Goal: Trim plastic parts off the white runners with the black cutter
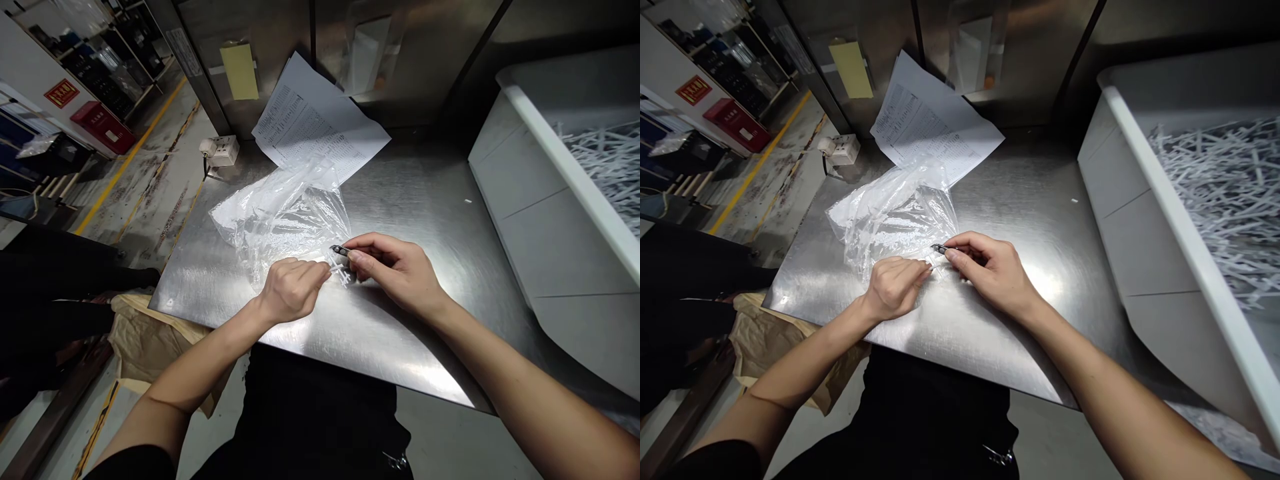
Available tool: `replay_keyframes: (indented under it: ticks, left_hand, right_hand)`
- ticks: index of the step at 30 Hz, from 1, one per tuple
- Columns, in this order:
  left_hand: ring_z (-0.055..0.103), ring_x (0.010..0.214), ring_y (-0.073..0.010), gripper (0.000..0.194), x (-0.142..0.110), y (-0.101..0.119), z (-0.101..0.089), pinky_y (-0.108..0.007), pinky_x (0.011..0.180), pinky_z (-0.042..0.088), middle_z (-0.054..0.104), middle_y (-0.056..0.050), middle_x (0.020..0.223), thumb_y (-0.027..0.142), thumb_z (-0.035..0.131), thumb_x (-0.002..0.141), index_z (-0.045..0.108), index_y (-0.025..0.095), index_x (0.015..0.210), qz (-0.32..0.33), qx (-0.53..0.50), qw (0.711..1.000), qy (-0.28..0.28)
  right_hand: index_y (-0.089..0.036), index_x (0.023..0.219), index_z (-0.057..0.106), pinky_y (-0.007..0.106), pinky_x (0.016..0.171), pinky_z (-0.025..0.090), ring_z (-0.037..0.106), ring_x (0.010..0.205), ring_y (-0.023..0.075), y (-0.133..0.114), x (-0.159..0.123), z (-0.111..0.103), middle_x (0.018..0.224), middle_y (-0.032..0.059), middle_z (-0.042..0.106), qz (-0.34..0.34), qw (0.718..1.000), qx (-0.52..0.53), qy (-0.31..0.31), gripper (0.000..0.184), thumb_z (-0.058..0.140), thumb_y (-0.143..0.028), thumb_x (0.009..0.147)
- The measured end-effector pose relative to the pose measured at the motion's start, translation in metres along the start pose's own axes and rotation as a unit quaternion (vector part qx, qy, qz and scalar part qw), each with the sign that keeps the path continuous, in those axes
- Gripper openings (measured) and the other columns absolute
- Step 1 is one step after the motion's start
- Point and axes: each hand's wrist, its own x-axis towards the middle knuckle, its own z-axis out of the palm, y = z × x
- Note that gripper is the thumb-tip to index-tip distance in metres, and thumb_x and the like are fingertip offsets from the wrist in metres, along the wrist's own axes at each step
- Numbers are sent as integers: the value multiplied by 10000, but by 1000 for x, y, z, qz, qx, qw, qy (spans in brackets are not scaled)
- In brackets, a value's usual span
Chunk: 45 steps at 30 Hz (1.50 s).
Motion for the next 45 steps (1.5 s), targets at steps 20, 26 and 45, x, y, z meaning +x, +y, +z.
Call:
replay_keyframes:
  ticks: [20,26,45]
  left_hand:
    - [532,561,-125,220,1,0,-1,-328,579,336,586,31,640,107,511,1036,553,195,839,23,5,1000,15]
    - [521,560,-122,239,2,2,-1,-336,579,342,583,34,638,126,511,1053,552,198,829,30,18,999,15]
    - [517,541,-109,242,-1,1,4,-318,552,357,589,33,636,166,494,1073,589,181,851,4,-9,1000,-5]
  right_hand:
    - [-248,1117,792,350,648,555,704,684,198,-4,-4,2,848,22,761,-17,999,-41,3,193,752,-402,1007]
    - [-229,1094,795,347,640,535,690,686,195,-2,-4,6,833,20,755,-13,999,-31,7,201,754,-405,1006]
    - [-230,1048,810,336,661,449,662,757,195,14,-5,11,857,18,757,-4,997,-72,35,210,735,-424,1022]
